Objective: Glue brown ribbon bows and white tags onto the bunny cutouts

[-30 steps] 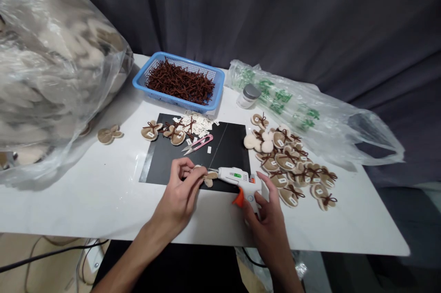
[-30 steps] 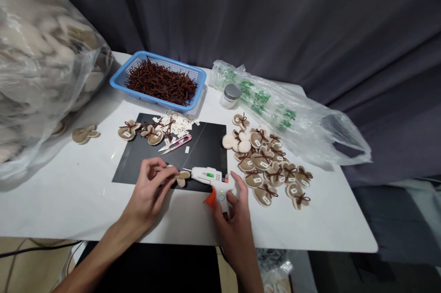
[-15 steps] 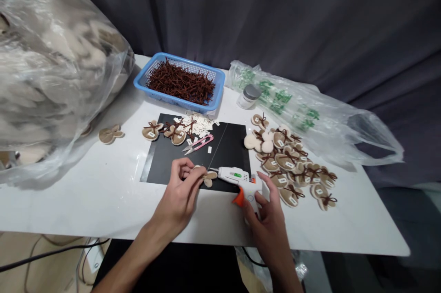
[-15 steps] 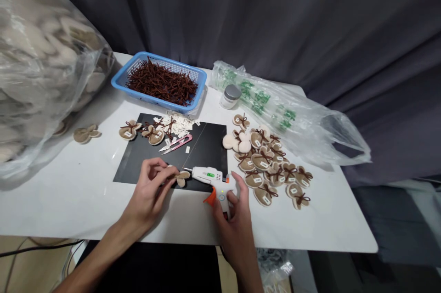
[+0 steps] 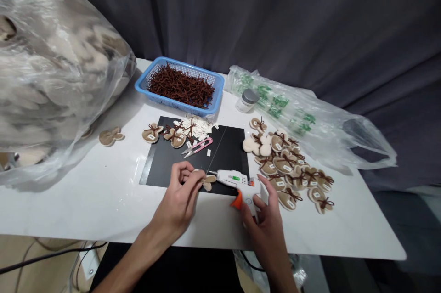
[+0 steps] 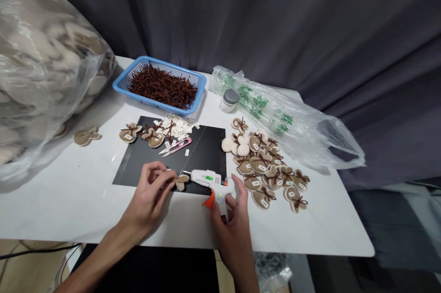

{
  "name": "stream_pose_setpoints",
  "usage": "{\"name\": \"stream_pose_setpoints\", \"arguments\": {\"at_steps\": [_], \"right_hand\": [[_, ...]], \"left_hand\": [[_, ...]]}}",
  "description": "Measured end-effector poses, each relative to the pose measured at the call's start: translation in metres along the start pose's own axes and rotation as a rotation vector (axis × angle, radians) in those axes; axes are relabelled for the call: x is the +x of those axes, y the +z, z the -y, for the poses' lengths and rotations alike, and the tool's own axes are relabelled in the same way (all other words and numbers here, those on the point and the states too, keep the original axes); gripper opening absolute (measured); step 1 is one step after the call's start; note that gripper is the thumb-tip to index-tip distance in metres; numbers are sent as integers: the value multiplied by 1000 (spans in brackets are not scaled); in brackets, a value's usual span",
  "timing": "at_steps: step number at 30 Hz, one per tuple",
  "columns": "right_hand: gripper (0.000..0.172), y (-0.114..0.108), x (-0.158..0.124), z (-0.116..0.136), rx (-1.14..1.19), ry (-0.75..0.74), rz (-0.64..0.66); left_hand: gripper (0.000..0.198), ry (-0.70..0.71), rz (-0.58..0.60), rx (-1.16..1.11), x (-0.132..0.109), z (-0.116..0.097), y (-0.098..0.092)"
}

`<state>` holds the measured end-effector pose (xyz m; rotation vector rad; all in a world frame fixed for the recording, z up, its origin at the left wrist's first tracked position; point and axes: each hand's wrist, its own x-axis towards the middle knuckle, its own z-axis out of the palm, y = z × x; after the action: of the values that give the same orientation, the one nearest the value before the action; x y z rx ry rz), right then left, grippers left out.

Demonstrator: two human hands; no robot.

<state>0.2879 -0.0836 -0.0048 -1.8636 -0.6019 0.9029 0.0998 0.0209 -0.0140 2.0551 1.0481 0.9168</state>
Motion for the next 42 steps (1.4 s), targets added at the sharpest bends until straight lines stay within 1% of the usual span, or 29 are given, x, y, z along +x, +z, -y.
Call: {"name": "stream_pose_setpoints", "arguments": {"at_steps": [4,10,13,18,23,30,34,37,42], "right_hand": [[92,1,1,-2,-4,-31,-3],[90,6,-9,15,1,-2,-5],[92,7,-10,17,10,6,-3],[98,5,-9,16,72,26,20],[97,3,-8,15,93,47,63],[95,3,-8,15,98,47,54],[97,3,-5,12,116,40,42],[99,1,-2,7,120,16,59],[94,-1,-2,7,61,23,65]], "left_hand": [[25,22,-16,18,1,-2,0],[24,46,-25,32,2,-4,-2],[24,47,-26,31,1,-4,-2],[25,33,-24,24,0,-4,-3],[24,33,-41,17,-1,-2,-1],[25,30,-31,15,-2,0,0],[24,17,-29,12,-3,-1,-2],[24,12,-34,17,-3,-3,-3],[24,12,-30,19,-3,-3,-3]]}}
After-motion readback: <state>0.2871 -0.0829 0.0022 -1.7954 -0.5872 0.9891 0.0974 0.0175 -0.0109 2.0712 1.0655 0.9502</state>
